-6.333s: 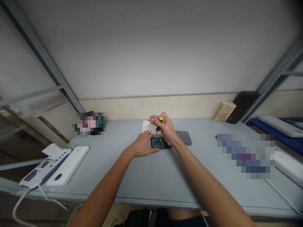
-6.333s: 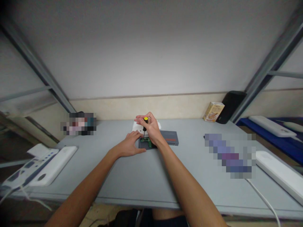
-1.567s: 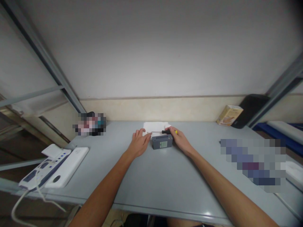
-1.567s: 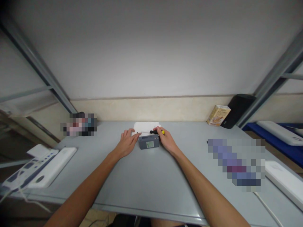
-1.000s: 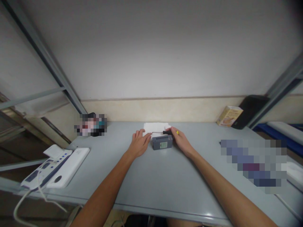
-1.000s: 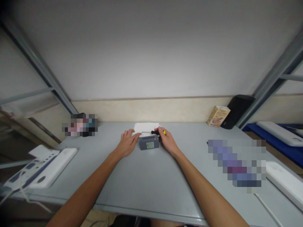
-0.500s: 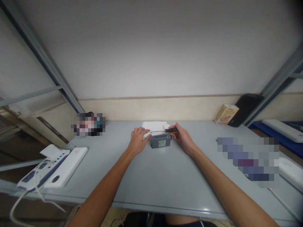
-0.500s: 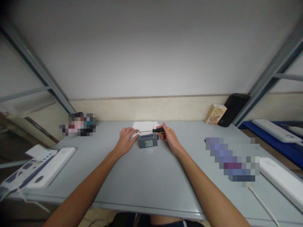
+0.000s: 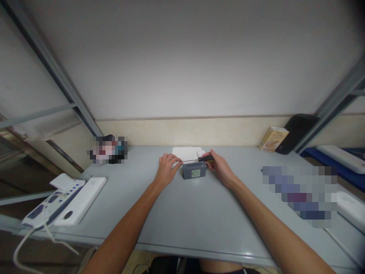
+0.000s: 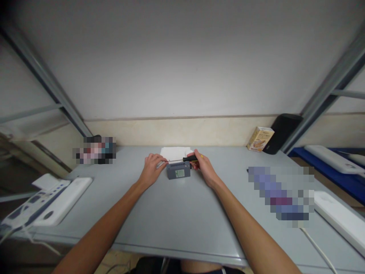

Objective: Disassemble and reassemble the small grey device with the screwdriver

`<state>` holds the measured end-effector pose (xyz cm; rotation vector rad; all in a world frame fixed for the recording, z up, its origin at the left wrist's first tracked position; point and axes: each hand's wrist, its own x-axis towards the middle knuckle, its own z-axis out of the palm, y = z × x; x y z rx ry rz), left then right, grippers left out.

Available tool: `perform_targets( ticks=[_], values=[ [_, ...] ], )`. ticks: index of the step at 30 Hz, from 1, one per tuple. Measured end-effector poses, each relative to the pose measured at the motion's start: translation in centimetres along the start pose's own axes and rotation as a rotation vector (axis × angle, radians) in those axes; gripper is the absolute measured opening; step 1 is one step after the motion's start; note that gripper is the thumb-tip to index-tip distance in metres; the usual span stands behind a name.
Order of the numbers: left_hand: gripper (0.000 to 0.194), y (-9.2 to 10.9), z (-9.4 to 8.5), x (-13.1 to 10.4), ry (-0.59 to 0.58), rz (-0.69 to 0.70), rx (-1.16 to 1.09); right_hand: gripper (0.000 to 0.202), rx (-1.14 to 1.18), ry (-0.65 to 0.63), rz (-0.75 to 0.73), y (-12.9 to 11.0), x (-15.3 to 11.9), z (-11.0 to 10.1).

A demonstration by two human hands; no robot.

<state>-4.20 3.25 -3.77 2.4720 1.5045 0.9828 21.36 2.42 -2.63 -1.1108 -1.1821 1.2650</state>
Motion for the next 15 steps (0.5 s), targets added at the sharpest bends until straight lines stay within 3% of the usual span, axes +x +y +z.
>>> perform_targets(
  ticks=[15],
  values=[
    [0.025, 0.16, -0.38, -0.15, -0.004, 0.056, -0.019, 0.058, -0.036, -0.001, -0.033, -0.24, 0.14, -0.14]
  ],
)
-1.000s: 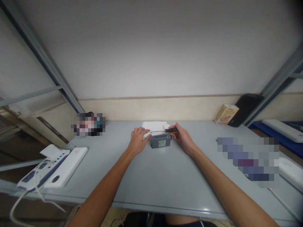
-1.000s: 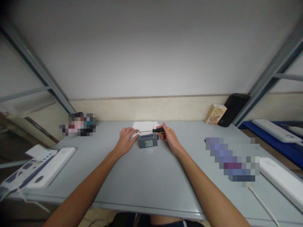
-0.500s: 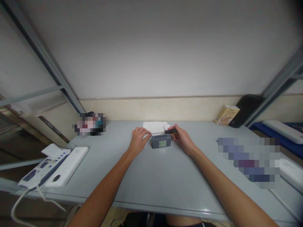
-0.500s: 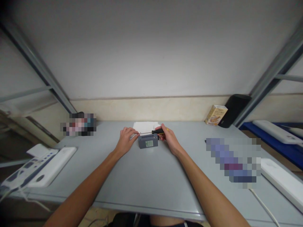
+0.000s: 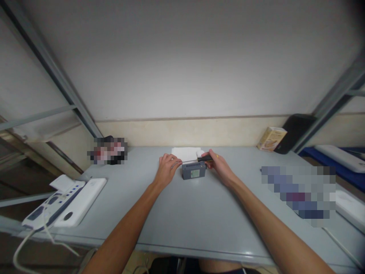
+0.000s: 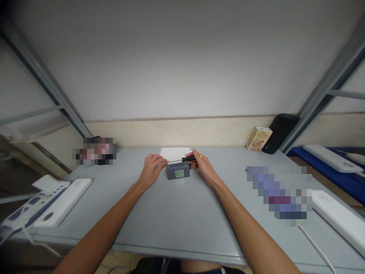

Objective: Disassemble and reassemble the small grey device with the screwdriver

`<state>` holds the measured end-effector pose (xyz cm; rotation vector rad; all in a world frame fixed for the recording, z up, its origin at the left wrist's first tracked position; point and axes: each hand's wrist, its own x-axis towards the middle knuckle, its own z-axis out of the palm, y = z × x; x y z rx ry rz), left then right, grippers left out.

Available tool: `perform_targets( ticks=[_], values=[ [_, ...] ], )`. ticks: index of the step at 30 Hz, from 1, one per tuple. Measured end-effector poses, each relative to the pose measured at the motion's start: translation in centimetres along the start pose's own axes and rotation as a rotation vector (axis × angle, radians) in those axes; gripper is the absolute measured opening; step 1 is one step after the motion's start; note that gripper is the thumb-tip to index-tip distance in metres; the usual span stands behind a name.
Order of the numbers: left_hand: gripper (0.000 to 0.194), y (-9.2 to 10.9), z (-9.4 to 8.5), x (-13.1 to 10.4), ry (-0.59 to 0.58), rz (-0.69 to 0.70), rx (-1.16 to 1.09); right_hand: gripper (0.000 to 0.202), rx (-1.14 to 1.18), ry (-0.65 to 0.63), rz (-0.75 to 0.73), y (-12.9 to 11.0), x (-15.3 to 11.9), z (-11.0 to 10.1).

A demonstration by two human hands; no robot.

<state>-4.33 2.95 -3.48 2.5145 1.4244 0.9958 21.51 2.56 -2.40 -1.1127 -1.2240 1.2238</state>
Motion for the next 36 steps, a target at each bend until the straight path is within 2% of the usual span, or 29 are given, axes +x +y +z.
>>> perform_targets(
  ticks=[3, 6, 9, 11, 16, 18, 21, 24, 29, 36],
  values=[
    [0.026, 0.1, -0.2, 0.0, 0.027, 0.023, -0.016, 0.055, -0.008, -0.021, -0.044, -0.1, 0.0, -0.1],
    [0.027, 0.1, -0.2, 0.1, 0.041, 0.036, -0.024, 0.054, -0.035, 0.014, -0.110, -0.4, -0.1, -0.1],
    [0.028, 0.0, 0.0, 0.1, 0.064, 0.017, -0.024, 0.052, -0.098, 0.092, -0.168, -0.8, -0.2, 0.0],
    [0.037, 0.0, 0.3, 0.1, 0.088, -0.007, -0.029, 0.053, -0.115, 0.151, -0.197, -1.1, -0.1, -0.2],
    [0.043, 0.5, 0.4, -0.3, 0.136, -0.030, -0.091, 0.050, -0.044, 0.336, -0.305, -2.3, 0.2, -1.6],
    [0.042, 1.0, 0.0, -0.4, 0.104, 0.013, -0.149, 0.047, -0.022, 0.414, -0.375, -3.1, 0.1, -2.3],
    [0.038, 2.1, -0.5, -0.6, -0.019, 0.119, -0.265, 0.044, -0.002, 0.473, -0.475, -4.3, -0.2, -3.0],
    [0.037, 3.0, -0.3, -0.7, -0.100, 0.189, -0.346, 0.044, -0.022, 0.497, -0.528, -5.2, -0.7, -3.2],
    [0.028, 3.2, 0.7, -0.7, -0.057, 0.200, -0.396, 0.042, -0.130, 0.489, -0.572, -5.9, -1.3, -3.1],
    [0.029, 3.1, 0.4, -0.6, -0.070, 0.204, -0.382, 0.043, -0.198, 0.476, -0.557, -6.1, -1.4, -3.1]
  ],
)
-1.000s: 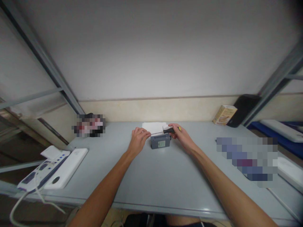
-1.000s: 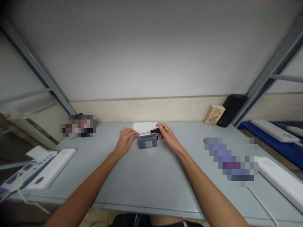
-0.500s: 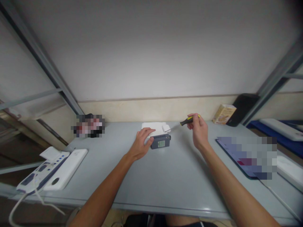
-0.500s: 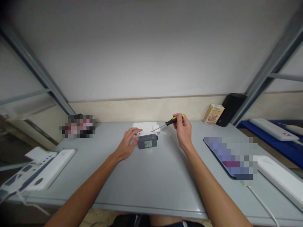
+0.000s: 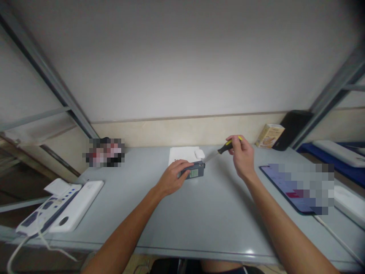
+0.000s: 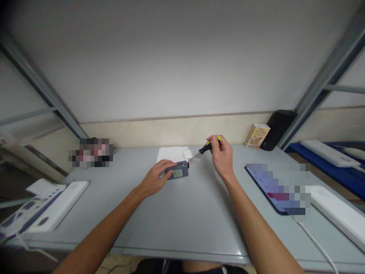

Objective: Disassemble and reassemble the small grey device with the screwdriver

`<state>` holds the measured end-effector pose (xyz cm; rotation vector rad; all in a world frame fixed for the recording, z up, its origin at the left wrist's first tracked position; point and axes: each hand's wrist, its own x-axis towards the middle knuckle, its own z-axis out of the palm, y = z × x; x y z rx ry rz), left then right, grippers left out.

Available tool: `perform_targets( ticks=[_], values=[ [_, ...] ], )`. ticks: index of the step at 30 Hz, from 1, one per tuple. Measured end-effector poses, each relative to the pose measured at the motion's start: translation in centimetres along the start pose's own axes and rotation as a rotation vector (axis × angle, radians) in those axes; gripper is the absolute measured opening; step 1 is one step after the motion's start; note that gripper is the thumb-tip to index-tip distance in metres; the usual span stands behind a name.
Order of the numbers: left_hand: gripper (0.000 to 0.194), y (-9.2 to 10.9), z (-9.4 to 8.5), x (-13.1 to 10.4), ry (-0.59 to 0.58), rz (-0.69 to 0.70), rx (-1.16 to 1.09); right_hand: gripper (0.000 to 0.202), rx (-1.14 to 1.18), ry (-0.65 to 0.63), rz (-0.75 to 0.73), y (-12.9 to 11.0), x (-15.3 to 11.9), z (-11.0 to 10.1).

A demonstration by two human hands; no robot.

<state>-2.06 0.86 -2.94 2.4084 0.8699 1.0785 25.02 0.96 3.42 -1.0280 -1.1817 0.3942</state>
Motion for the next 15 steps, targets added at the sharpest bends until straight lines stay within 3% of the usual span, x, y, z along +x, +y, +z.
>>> perform_targets(
  ticks=[15],
  values=[
    [0.029, -0.27, 0.12, -0.11, 0.013, 0.009, 0.027, 0.038, -0.057, -0.043, -0.029, 0.12, -0.25, 0.11]
  ],
)
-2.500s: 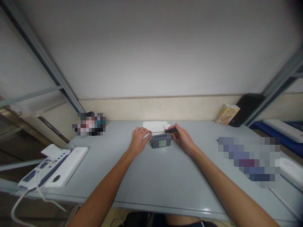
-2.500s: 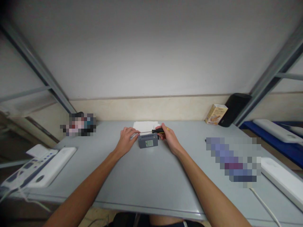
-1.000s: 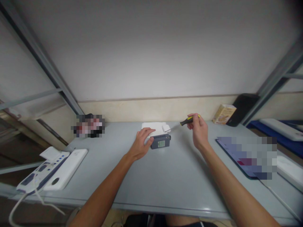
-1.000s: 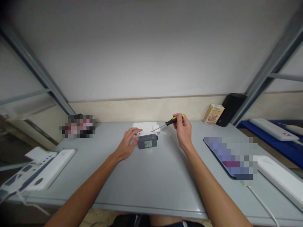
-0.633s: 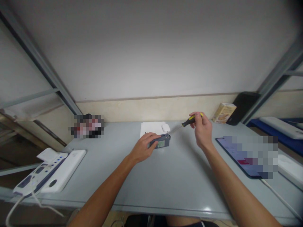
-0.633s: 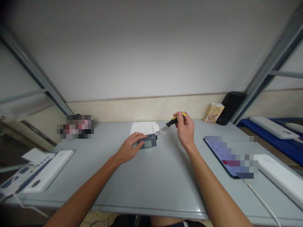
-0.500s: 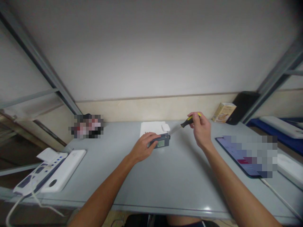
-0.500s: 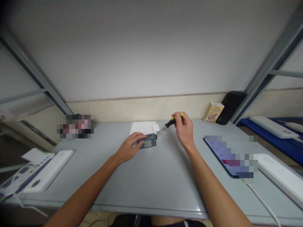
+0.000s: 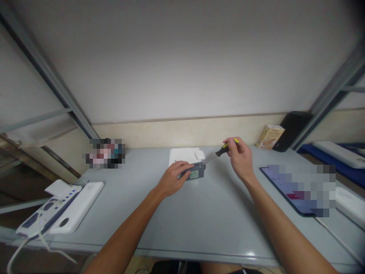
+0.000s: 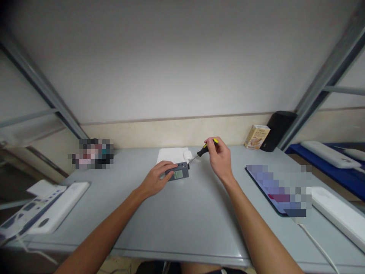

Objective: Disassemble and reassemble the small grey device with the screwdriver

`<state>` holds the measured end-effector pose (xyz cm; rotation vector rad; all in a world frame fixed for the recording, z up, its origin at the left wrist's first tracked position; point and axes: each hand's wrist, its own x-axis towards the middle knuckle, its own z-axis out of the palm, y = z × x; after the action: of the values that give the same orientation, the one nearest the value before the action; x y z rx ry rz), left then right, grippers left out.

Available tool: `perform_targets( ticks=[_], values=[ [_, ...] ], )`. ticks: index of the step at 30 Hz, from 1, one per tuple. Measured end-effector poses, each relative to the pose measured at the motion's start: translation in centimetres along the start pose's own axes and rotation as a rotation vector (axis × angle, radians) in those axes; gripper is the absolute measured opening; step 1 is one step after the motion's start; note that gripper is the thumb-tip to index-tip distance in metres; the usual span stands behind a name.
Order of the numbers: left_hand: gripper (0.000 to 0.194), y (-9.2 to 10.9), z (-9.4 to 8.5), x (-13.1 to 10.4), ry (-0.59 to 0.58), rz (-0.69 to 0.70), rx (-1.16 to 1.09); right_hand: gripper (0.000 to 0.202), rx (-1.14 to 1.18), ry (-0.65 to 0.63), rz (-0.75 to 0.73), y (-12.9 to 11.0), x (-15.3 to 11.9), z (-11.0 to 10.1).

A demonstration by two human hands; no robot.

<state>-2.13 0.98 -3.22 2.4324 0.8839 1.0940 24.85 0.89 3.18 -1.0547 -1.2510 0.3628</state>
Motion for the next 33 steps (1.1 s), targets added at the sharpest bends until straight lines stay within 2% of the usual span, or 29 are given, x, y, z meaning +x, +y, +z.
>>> perform_targets(
  ticks=[3, 6, 9, 13, 16, 18, 20, 24, 29, 33],
  values=[
    [0.029, 0.0, 0.1, 0.0, -0.002, -0.004, -0.003, 0.038, -0.007, -0.019, -0.003, -0.6, -0.1, 0.1],
    [0.029, 0.1, 0.1, 0.1, -0.007, -0.001, -0.017, 0.038, -0.009, -0.098, -0.017, -1.5, 0.0, 0.1],
    [0.029, 0.2, 0.1, 0.1, -0.011, -0.013, -0.031, 0.037, 0.053, -0.252, -0.012, -2.3, 0.7, 0.3],
    [0.030, 0.5, 0.2, 0.2, -0.031, -0.018, -0.047, 0.036, 0.244, -0.491, 0.008, -2.9, 2.1, 1.1],
    [0.033, 0.6, 0.4, 0.1, -0.052, -0.006, -0.034, 0.042, 0.382, -0.582, 0.061, -3.1, 2.5, 2.4],
    [0.035, 0.7, 0.4, 0.1, -0.068, 0.003, 0.003, 0.044, 0.464, -0.559, 0.084, -3.2, 2.4, 3.4],
    [0.036, 0.7, 0.4, 0.1, -0.068, 0.019, 0.073, 0.038, 0.507, -0.525, 0.086, -3.2, 2.0, 4.2],
    [0.038, 1.1, 0.7, 0.2, -0.032, 0.069, 0.271, 0.029, 0.498, -0.435, 0.064, -3.2, 1.0, 5.1],
    [0.047, 2.1, 1.2, 0.8, -0.074, 0.113, 0.395, 0.028, 0.511, -0.316, 0.097, -3.2, 0.2, 5.6],
    [0.049, 2.4, 1.4, 0.9, -0.094, 0.126, 0.454, 0.035, 0.472, -0.277, 0.147, -2.8, 0.1, 5.0]
  ],
)
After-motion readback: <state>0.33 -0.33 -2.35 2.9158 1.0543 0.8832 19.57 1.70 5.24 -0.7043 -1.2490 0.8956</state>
